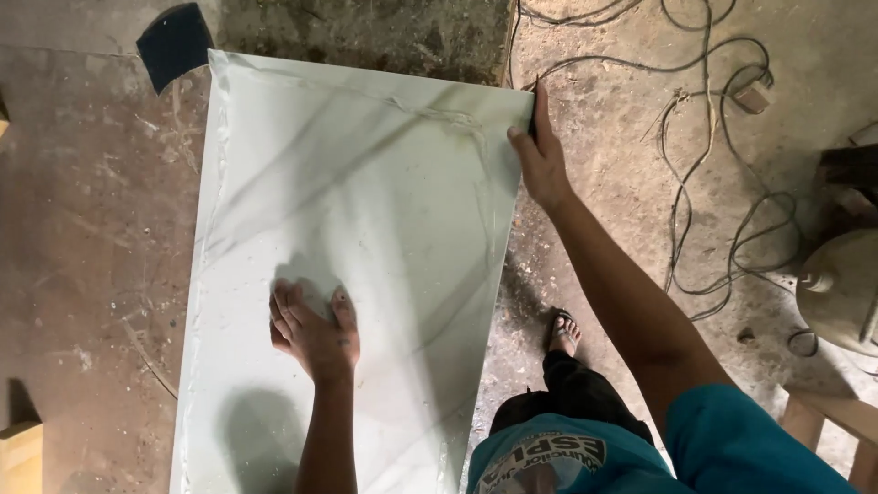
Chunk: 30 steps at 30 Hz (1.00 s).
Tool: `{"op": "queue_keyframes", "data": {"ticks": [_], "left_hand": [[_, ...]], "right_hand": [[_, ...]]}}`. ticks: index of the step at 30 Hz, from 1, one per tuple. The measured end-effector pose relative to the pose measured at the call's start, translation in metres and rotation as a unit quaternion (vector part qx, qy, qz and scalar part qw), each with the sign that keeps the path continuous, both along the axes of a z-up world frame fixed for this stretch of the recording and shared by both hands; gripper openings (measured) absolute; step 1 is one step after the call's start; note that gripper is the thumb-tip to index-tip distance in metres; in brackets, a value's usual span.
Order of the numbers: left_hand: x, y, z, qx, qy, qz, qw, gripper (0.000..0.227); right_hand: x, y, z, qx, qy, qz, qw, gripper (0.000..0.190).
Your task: The person smooths a large, flat, white surface using a small black block and a white bucket. They repeatedly rub the surface with the block and occasionally dip it into the bucket, working across different sections of the board.
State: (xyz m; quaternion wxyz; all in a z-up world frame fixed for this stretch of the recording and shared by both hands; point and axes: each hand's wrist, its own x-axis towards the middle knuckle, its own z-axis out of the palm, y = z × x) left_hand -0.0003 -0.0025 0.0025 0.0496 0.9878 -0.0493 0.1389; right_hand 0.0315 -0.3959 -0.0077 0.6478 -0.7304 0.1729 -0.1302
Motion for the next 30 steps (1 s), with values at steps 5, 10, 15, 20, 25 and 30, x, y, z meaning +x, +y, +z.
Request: {"op": "queue_keyframes", "data": {"ticks": [5,10,15,20,25,30], "left_hand": [[-0.001,-0.002,0.001,0.004,-0.007,-0.002,1.000,0.065],[0.000,-0.006,0.007,0.000,0.000,0.004,1.000,0.065],[0.001,-0.008,0.009,-0.007,0.009,0.012,1.000,0.065],[-0.002,-0.007,0.011,0.003,0.030,0.022,0.999,0.067],[0.000,-0.008,0.011,-0.005,0.033,0.028,0.999,0.068],[-0.001,-0.006,0.010,-0.004,0.017,0.015,1.000,0.066]], "right_hand": [[-0.029,0.033,0.043,0.029,0.027,0.012,0.999,0.081],[0.000,-0.001,-0.015,0.018,0.026,0.001,0.999,0.079],[-0.006,0.010,0.008,0.020,0.037,-0.007,0.999,0.078],[0.010,-0.006,-0.007,-0.006,0.027,-0.008,1.000,0.075],[-0.005,0.008,0.002,0.001,0.036,0.000,0.999,0.073],[0.011,0.001,-0.003,0.058,-0.008,-0.030,0.998,0.071]]}}
